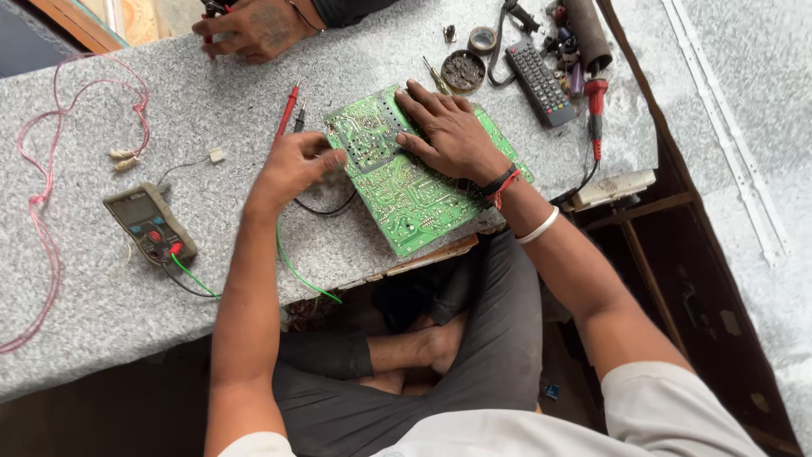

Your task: The person sits cross-legged on the floor with a large green circuit board on their lap and solders components on it using a soldering iron, steadying the board with the other hand. A multimeter with probes sits on the bench beside them, and they occasionally reposition the board and reach for tools on the counter.

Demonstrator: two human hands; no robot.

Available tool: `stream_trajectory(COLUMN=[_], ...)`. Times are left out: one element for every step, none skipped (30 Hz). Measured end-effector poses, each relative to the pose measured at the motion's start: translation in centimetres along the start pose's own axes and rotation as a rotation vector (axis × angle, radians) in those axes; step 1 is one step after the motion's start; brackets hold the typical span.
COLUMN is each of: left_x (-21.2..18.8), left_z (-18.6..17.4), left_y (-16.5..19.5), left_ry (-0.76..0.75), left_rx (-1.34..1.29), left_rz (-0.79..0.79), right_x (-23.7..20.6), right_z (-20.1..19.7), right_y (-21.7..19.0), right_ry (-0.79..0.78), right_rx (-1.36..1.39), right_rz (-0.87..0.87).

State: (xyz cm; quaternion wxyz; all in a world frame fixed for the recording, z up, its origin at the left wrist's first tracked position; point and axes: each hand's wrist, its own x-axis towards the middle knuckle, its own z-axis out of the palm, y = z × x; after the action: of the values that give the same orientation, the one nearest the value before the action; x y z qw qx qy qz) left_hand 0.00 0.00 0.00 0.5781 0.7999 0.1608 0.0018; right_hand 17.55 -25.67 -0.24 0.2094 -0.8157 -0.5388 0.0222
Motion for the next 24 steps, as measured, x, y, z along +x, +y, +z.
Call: stream_trajectory(left_x=[-1.4,-3.1,-4.2,-4.4,-4.6,-4.7,-4.6,-4.3,-4.0,-3.6,-2.9,-1.9,-1.4,-1.3,-1.1,-1.0,-1.2,-1.8,-2.2,-2.1,-1.9,-1.9,-1.6,-0.7], left_z=[0.6,1.2,1.8,2.7,3.8,5.0,6.4,7.6,8.8,9.9,10.8,11.3,11.4,11.4,11.2,11.0,10.6,10.0,9.2,8.6,8.1,7.6,7.2,6.9], left_y=[0.8,1.5,2.3,3.4,4.4,5.2,6.0,6.8,7.5,8.2,8.9,9.7,10.1,10.2,10.3,10.4,10.4,10.2,10.3,10.5,10.4,9.6,8.6,7.7], left_ry=[0.126,0.251,0.392,0.532,0.67,0.668,0.661,0.652,0.591,0.528,0.542,0.558,0.573,0.484,0.398,0.313,0.304,0.294,0.281,0.317,0.348,0.378,0.374,0.372], left_rx=[0.034,0.07,0.172,0.273,0.377,0.45,0.521,0.594,0.659,0.72,0.811,0.902,0.991,0.973,0.952,0.927,0.88,0.837,0.8,0.805,0.806,0.806,0.787,0.771], left_rz=[-0.002,-0.009,0.018,0.05,0.08,0.217,0.354,0.497,0.506,0.514,0.517,0.519,0.517,0.396,0.278,0.163,0.15,0.136,0.121,0.174,0.219,0.257,0.236,0.222], right_x=[-0.8,-1.6,-2.2,-2.9,-3.7,-4.5,-5.4,-5.9,-6.3,-6.7,-6.9,-7.0,-7.1,-7.3,-7.2,-7.1,-7.0,-6.8,-6.3,-5.9,-5.6,-5.3,-4.8,-4.0], right_z=[-0.4,-0.7,-0.9,-1.3,-1.5,-1.5,-1.6,-1.8,-2.0,-2.3,-2.7,-3.1,-3.4,-3.6,-3.8,-4.1,-4.5,-4.9,-5.6,-6.3,-6.7,-6.4,-5.6,-4.4], right_y=[-0.7,-1.6,-2.2,-2.5,-2.7,-2.8,-2.8,-2.7,-2.9,-3.2,-3.5,-4.0,-4.6,-5.1,-5.5,-5.9,-6.3,-6.9,-7.6,-8.2,-8.7,-9.0,-8.6,-7.6], right_ry=[-0.001,-0.003,0.0,0.02,0.039,0.058,0.08,0.106,0.131,0.141,0.15,0.158,0.165,0.17,0.177,0.192,0.207,0.222,0.234,0.245,0.249,0.248,0.25,0.258], right_rx=[0.002,0.008,0.013,0.02,0.029,0.039,0.048,0.055,0.062,0.062,0.061,0.059,0.084,0.109,0.132,0.128,0.124,0.124,0.143,0.161,0.184,0.204,0.224,0.241], right_rz=[0.015,0.03,0.044,0.036,0.03,0.026,0.019,0.01,0.001,-0.011,-0.023,-0.037,-0.034,-0.029,-0.026,-0.042,-0.057,-0.072,-0.078,-0.08,-0.081,-0.081,-0.082,-0.085])
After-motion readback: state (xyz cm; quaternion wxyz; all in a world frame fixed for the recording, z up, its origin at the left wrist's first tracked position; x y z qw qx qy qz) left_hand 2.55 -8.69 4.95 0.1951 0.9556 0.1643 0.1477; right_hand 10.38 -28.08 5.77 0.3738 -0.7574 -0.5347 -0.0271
